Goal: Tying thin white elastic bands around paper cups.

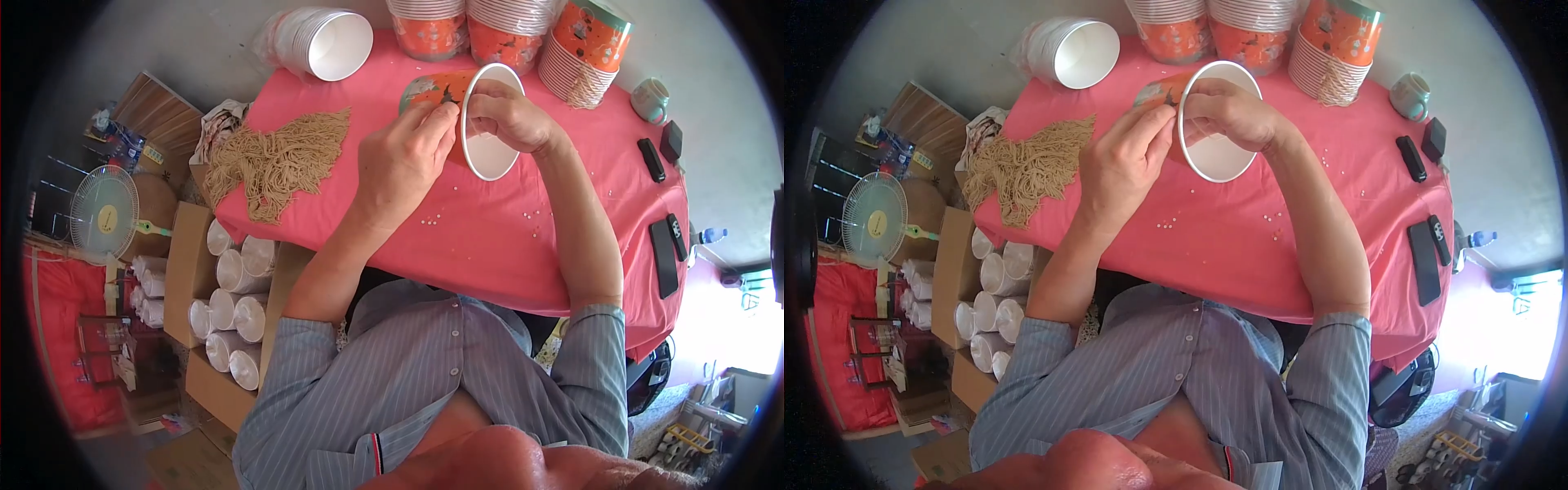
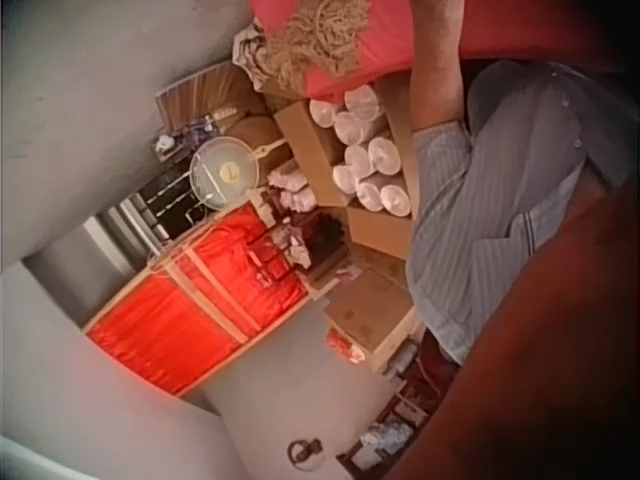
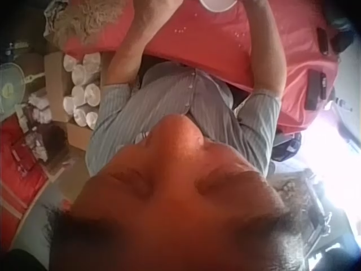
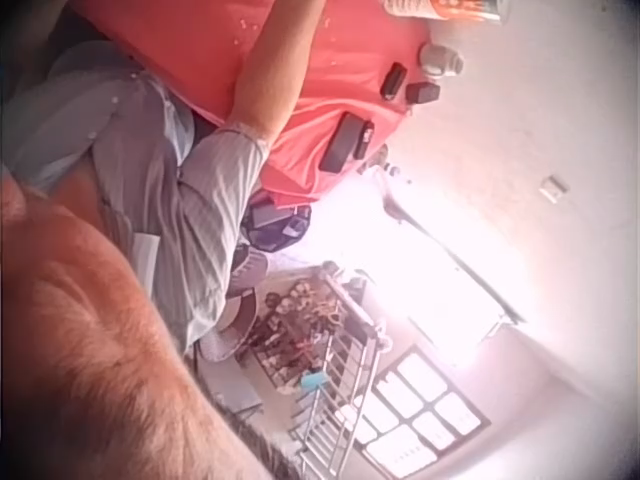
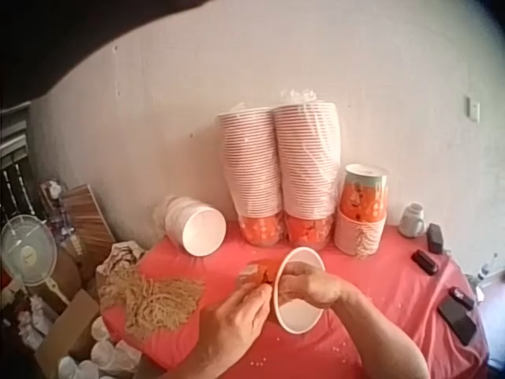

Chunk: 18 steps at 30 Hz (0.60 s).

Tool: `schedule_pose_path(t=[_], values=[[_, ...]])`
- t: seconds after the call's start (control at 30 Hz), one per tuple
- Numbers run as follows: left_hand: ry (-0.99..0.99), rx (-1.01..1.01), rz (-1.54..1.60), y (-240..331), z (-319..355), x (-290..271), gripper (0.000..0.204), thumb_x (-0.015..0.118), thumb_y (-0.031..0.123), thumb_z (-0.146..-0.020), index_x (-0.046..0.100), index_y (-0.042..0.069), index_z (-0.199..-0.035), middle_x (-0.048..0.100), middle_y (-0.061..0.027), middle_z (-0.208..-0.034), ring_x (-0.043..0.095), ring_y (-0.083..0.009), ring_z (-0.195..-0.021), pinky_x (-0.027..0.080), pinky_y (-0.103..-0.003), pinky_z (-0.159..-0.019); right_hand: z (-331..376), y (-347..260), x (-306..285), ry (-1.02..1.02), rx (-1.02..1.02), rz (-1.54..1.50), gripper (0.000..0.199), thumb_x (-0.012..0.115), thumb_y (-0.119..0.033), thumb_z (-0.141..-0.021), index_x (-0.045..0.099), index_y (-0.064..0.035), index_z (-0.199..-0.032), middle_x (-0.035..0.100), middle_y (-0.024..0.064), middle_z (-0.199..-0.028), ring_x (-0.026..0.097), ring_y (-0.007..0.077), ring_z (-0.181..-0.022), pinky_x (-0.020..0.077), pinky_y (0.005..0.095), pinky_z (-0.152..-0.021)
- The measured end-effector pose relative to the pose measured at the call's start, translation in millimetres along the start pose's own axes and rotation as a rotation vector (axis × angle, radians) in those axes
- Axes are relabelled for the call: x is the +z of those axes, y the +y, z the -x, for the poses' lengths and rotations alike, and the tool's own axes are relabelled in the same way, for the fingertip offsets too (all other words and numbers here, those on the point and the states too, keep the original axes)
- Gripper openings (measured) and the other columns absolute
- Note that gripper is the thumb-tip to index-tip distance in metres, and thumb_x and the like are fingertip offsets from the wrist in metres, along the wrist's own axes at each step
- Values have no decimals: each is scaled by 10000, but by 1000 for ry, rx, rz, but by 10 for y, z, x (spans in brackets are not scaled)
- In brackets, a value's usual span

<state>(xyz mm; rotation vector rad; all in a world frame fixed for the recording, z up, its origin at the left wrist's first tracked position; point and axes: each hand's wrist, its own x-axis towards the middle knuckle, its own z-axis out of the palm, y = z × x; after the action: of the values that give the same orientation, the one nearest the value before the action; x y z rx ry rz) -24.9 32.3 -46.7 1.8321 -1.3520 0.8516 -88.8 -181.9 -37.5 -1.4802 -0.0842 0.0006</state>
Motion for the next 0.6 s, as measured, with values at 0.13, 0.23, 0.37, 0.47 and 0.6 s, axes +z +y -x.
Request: schedule_pose_path(t=[0.13,0.23,0.37,0.47,0.6], values=[[-31,-4,-17,-1,-22,24,190,807,95,-934,739,93,-1112,754,-72,-970,756,-272,-769,607,-402,-620,-23,-17,-31,-53,20,88,343,633,-214,-1007,740,23,-1231,723,55,-990,714,149,-937,626,383,-930],[8,-148,189,-49,-13,78,122,741,35,-966,662,43,-1059,739,-126,-952,752,-318,-805,588,-425,-672,-28,5,-56,-33,18,55,350,643,-234,-1021,738,24,-1236,714,52,-984,710,149,-930,627,384,-945],[7,-482,514,-159,3,28,39,658,34,-1063,656,-2,-1081,745,-86,-898,720,-128,-826,563,-318,-707,-29,23,0,-42,-11,-33,322,639,-251,-1054,739,6,-1220,765,101,-1090,770,213,-1029,609,362,-970],[18,-581,627,-266,9,35,82,619,60,-1089,630,-20,-1079,776,-103,-935,735,-140,-838,568,-312,-714,-68,60,-60,-119,-21,-13,295,623,-259,-1063,733,-23,-1203,782,108,-1143,784,221,-1068,567,330,-977],[32,-759,946,-219,-84,-35,147,513,136,-1148,530,-10,-1155,797,-194,-1081,802,-224,-908,611,-293,-678,-88,57,-75,-136,-65,1,323,609,-276,-1053,719,-37,-1240,782,85,-1133,781,212,-1046,531,320,-977]])
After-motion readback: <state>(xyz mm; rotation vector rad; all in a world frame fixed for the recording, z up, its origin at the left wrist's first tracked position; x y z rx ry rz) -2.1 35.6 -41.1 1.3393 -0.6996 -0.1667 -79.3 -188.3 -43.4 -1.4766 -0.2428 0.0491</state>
